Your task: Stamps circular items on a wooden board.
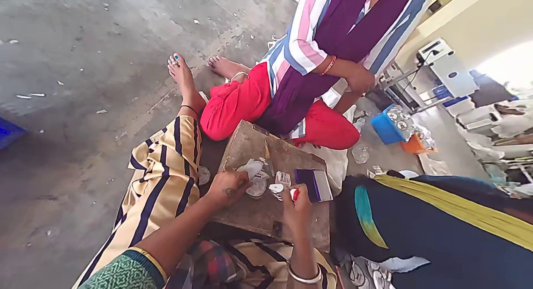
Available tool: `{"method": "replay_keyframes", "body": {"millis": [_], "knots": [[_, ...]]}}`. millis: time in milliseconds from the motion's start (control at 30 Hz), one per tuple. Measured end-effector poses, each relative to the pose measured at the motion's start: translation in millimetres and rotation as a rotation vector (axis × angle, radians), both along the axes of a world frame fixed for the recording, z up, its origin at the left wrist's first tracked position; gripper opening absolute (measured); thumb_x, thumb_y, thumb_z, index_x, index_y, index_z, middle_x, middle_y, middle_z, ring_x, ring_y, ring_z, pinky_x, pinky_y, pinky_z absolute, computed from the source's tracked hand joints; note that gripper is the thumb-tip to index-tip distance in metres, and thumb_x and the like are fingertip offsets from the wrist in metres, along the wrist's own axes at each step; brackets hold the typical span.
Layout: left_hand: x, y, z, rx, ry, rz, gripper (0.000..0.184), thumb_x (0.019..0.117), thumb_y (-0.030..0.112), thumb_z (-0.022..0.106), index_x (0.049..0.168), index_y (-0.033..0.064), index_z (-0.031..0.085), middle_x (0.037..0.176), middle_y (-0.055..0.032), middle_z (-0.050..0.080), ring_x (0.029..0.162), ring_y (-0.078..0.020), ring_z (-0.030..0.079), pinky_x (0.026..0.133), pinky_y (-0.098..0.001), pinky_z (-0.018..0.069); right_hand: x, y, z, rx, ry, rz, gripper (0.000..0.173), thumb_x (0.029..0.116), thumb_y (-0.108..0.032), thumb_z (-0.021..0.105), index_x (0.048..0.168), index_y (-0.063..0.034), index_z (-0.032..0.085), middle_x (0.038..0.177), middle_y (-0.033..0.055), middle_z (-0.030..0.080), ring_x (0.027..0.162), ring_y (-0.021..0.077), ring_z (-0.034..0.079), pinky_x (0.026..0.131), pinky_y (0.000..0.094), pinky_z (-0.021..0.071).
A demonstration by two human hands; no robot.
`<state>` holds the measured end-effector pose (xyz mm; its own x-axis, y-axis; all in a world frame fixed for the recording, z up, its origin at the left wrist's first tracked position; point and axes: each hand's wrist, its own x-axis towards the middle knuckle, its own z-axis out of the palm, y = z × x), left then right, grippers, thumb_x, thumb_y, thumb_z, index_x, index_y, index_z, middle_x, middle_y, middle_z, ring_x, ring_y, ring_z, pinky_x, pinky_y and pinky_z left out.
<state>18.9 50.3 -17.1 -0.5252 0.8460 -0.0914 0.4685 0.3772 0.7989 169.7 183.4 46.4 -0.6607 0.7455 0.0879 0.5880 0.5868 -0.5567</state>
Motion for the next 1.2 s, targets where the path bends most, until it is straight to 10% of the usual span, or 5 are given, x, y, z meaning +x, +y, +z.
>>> {"method": "replay_keyframes", "body": {"millis": [233,367,733,933,1200], "knots": [[5.2,1.5,10.1,-0.035,-0.016,0.045,0.043,0.1023,0.036,0.062,0.104,-0.0063,0.070,0.099,-0.0280,0.071,0.101,-0.0479,0.068,0.089,-0.0661,0.0480,19.8,7.1,3.1,-0.079,0.121,-0.016,0.024,0.0977,-0.015,0.056,0.108,0.0069,0.059,0.076,0.0063,0.058,0.066,0.0127,0.054,0.062,0.0350,0.0465],[2.9,2.3,6.7,-0.039,-0.039,0.079,0.041,0.1038,0.034,0.059,0.108,-0.0067,0.066,0.098,-0.0275,0.069,0.099,-0.0463,0.067,0.088,-0.0636,0.0489,7.2,6.5,17.5,-0.012,0.028,0.050,0.028,0.0989,-0.018,0.058,0.112,0.0061,0.062,0.084,0.0140,0.065,0.073,0.0250,0.063,0.066,0.0475,0.0507],[0.8,-3.7,-5.9,0.092,-0.090,0.095,0.055,0.1088,0.016,0.044,0.161,0.0103,0.030,0.104,-0.0295,0.070,0.096,-0.0487,0.068,0.091,-0.0639,0.0497,-73.5,-18.8,10.2,0.023,-0.554,0.208,0.036,0.1045,-0.025,0.057,0.131,-0.0013,0.057,0.106,0.0213,0.071,0.100,0.0378,0.070,0.086,0.0547,0.0527],[0.4,-3.5,-3.3,0.078,-0.008,0.011,0.038,0.1073,0.011,0.042,0.137,0.0075,0.065,0.120,-0.0288,0.068,0.111,-0.0474,0.066,0.097,-0.0627,0.0477,-61.2,-7.4,14.4,0.008,-0.392,0.143,0.037,0.1047,-0.024,0.057,0.129,0.0039,0.058,0.103,0.0239,0.071,0.097,0.0398,0.070,0.085,0.0568,0.0526],[9.3,3.9,-0.6,-0.006,0.158,-0.036,0.040,0.0999,0.028,0.065,0.136,0.0120,0.068,0.121,-0.0286,0.069,0.109,-0.0517,0.066,0.090,-0.0682,0.0495,13.8,54.7,40.8,0.088,-0.007,-0.131,0.033,0.1024,-0.018,0.055,0.120,0.0106,0.058,0.096,0.0242,0.066,0.087,0.0338,0.064,0.078,0.0536,0.0501]]}}
